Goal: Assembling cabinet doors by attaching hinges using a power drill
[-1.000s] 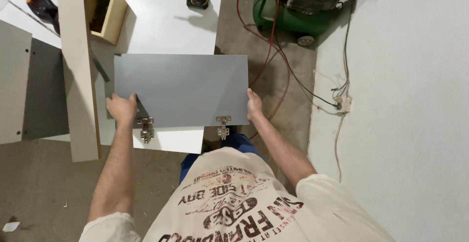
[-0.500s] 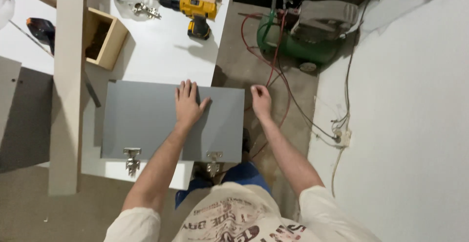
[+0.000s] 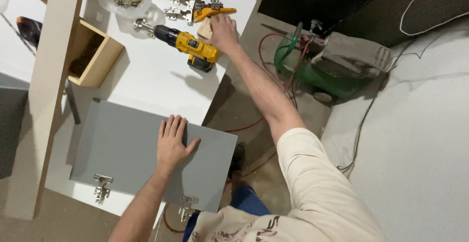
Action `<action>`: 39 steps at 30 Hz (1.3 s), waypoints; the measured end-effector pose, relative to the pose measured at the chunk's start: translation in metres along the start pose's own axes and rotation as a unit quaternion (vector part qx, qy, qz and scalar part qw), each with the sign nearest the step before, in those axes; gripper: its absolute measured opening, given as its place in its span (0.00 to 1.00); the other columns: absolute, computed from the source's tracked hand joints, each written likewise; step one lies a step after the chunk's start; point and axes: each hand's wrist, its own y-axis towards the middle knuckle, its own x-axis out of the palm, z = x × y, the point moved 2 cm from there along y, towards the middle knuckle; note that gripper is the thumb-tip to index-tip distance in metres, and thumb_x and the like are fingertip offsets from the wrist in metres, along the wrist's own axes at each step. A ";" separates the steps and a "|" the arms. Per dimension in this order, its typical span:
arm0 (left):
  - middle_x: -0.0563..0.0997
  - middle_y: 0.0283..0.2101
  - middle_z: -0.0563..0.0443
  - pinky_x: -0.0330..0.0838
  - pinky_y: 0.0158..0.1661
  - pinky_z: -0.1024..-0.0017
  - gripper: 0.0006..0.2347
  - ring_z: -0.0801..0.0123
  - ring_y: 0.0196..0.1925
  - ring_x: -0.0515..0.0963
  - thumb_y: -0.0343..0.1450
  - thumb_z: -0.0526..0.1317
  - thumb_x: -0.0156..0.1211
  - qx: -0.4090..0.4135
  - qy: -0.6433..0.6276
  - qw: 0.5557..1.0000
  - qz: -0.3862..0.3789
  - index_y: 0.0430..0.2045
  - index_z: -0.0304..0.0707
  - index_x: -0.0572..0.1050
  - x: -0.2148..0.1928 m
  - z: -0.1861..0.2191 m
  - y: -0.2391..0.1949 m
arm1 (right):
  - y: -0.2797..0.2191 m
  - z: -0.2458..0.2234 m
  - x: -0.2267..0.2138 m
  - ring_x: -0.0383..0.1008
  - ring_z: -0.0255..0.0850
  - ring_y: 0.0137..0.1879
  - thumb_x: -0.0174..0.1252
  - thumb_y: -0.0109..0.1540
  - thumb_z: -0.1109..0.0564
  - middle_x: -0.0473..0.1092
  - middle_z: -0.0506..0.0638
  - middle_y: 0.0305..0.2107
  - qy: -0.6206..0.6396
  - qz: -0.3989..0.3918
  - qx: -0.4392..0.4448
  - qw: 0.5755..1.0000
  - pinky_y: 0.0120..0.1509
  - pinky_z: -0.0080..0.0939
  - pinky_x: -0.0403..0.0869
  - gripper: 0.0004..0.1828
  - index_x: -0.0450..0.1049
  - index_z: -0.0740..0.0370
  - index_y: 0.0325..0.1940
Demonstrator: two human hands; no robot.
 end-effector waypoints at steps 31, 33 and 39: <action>0.68 0.65 0.23 0.44 0.66 0.39 0.25 0.37 0.69 0.59 0.76 0.49 0.75 0.092 -0.078 0.992 0.028 0.58 0.26 0.74 -0.011 -0.006 0.006 | -0.571 -0.121 0.120 0.60 0.55 0.78 0.60 0.70 0.61 0.58 0.59 0.72 0.361 0.270 0.030 0.892 0.84 0.56 0.62 0.22 0.70 0.50 0.69; 0.70 0.62 0.25 0.45 0.65 0.40 0.26 0.35 0.66 0.62 0.75 0.50 0.74 0.089 -0.075 0.993 0.033 0.59 0.28 0.74 -0.013 -0.004 0.009 | -0.505 -0.073 0.107 0.58 0.53 0.79 0.58 0.72 0.56 0.56 0.54 0.73 0.354 0.268 0.034 0.895 0.84 0.62 0.62 0.23 0.67 0.41 0.71; 0.71 0.60 0.27 0.46 0.65 0.43 0.27 0.34 0.63 0.65 0.76 0.51 0.74 0.074 -0.072 0.994 0.034 0.63 0.30 0.73 -0.016 0.002 0.012 | -0.562 -0.119 0.106 0.54 0.53 0.81 0.56 0.73 0.53 0.53 0.52 0.75 0.352 0.235 0.089 0.902 0.86 0.69 0.58 0.24 0.64 0.38 0.73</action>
